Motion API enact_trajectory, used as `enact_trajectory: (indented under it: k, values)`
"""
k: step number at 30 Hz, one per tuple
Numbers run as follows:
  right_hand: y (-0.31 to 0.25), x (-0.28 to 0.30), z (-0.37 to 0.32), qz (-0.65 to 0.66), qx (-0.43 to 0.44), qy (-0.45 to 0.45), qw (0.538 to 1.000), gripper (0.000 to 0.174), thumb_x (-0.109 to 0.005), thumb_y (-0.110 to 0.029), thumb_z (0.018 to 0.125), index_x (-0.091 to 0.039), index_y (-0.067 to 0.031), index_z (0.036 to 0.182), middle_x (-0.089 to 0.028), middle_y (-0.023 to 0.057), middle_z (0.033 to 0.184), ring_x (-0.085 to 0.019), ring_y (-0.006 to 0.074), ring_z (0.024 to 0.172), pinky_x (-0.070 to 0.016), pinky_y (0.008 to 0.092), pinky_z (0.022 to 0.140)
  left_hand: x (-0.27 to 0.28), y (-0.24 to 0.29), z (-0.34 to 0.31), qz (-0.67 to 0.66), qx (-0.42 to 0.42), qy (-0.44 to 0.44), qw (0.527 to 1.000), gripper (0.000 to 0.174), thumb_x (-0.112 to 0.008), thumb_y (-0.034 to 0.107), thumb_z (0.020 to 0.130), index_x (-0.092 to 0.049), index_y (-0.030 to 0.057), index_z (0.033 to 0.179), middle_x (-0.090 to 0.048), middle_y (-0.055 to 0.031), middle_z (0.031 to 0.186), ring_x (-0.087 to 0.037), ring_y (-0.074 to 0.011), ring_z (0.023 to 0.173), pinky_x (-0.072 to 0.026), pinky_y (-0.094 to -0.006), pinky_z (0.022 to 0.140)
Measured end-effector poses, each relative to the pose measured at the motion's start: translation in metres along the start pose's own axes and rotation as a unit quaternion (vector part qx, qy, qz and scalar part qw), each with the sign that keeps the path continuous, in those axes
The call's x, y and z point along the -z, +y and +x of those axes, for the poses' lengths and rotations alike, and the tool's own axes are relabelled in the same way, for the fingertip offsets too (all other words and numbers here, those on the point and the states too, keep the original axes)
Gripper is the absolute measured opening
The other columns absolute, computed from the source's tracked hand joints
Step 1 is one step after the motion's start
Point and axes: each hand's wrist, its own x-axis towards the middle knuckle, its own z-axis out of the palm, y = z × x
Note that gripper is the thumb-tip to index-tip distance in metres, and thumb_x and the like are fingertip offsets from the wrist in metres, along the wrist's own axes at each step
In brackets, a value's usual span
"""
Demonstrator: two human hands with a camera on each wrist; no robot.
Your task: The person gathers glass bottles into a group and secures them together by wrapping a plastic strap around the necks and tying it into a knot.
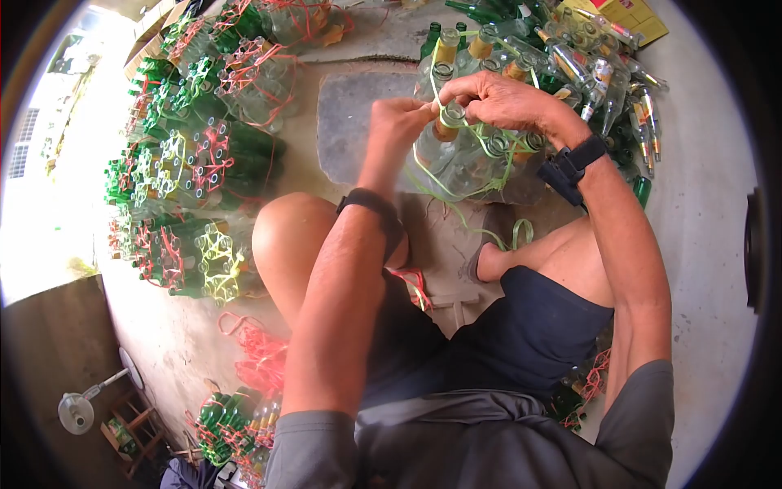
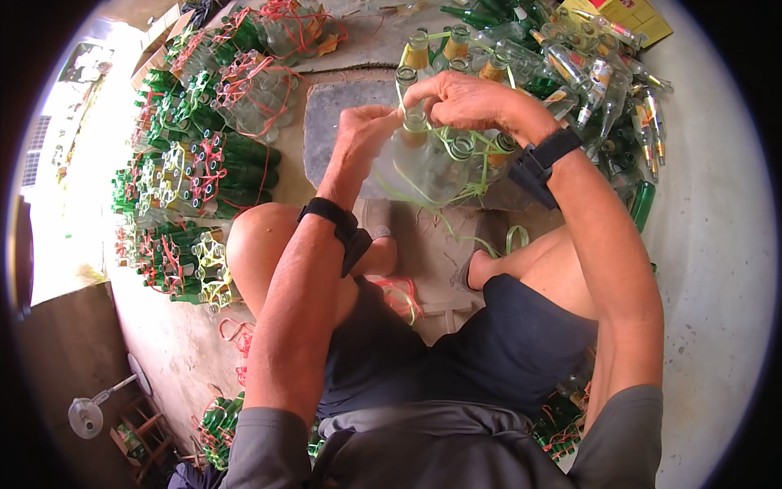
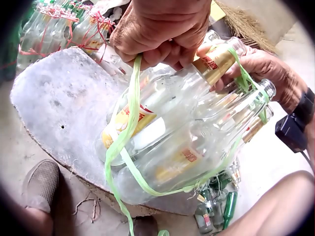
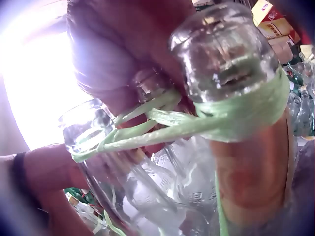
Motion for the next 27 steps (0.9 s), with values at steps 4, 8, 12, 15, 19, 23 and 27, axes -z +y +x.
enact_trajectory:
  k: [4,8,12,15,19,23,27]
  values:
    - [0.001,-0.001,0.006,-0.166,0.049,0.010,0.985,0.024,-0.051,0.002,0.086,-0.064,-0.0023,0.105,-0.055,0.0051,0.080,-0.052,0.0156,0.078,-0.0446,0.0327,0.072,-0.005,-0.002,0.002,0.004,-0.011,0.017,1.000,0.027,-0.078,0.025,0.088,-0.079,-0.0019,0.090,-0.065,0.0011,0.068,-0.054,-0.0063,0.056,-0.0388,-0.0255,0.048]
    - [-0.006,-0.007,-0.004,-0.338,0.138,0.101,0.925,0.024,-0.053,-0.003,0.080,-0.062,-0.0005,0.102,-0.066,0.0246,0.099,-0.064,0.0442,0.102,-0.0503,0.0512,0.089,-0.004,0.000,0.002,0.015,-0.009,0.014,1.000,0.028,-0.077,0.026,0.089,-0.079,-0.0013,0.088,-0.063,0.0022,0.066,-0.053,-0.0057,0.055,-0.0387,-0.0258,0.047]
    - [-0.014,-0.007,-0.010,-0.369,0.131,0.099,0.915,0.022,-0.055,-0.003,0.079,-0.061,-0.0006,0.100,-0.065,0.0218,0.102,-0.063,0.0424,0.106,-0.0499,0.0499,0.090,-0.002,0.004,-0.001,0.042,-0.010,0.011,0.999,0.028,-0.076,0.028,0.091,-0.079,0.0004,0.087,-0.060,0.0041,0.064,-0.049,-0.0048,0.054,-0.0369,-0.0263,0.047]
    - [-0.018,-0.007,-0.015,-0.387,0.176,0.124,0.896,0.020,-0.057,-0.004,0.080,-0.056,-0.0014,0.100,-0.055,0.0185,0.090,-0.059,0.0415,0.093,-0.0476,0.0500,0.081,-0.002,0.007,-0.001,0.040,-0.011,0.008,0.999,0.028,-0.076,0.029,0.092,-0.080,0.0011,0.089,-0.059,0.0049,0.064,-0.048,-0.0045,0.054,-0.0356,-0.0261,0.047]
    - [-0.026,-0.005,-0.024,-0.416,0.151,0.147,0.884,0.014,-0.059,-0.007,0.078,-0.062,-0.0005,0.091,-0.061,0.0175,0.096,-0.062,0.0405,0.096,-0.0518,0.0482,0.087,-0.002,0.010,-0.005,0.023,-0.025,-0.005,0.999,0.029,-0.075,0.030,0.093,-0.080,0.0013,0.092,-0.059,0.0053,0.065,-0.047,-0.0042,0.055,-0.0348,-0.0254,0.047]
    - [-0.029,-0.001,-0.031,-0.433,0.148,0.176,0.871,0.015,-0.065,-0.014,0.079,-0.064,-0.0021,0.088,-0.063,0.0151,0.094,-0.063,0.0384,0.095,-0.0524,0.0474,0.085,-0.005,0.011,-0.006,0.009,-0.025,-0.020,0.999,0.029,-0.074,0.030,0.094,-0.080,0.0014,0.094,-0.059,0.0060,0.065,-0.046,-0.0034,0.055,-0.0341,-0.0248,0.047]
    - [-0.030,0.003,-0.035,-0.401,0.101,0.187,0.891,0.018,-0.067,-0.019,0.079,-0.065,-0.0018,0.084,-0.066,0.0157,0.086,-0.066,0.0394,0.088,-0.0531,0.0471,0.079,-0.004,0.019,-0.007,-0.006,-0.028,-0.047,0.998,0.030,-0.075,0.031,0.096,-0.080,0.0019,0.096,-0.061,0.0068,0.067,-0.045,-0.0021,0.056,-0.0325,-0.0238,0.047]
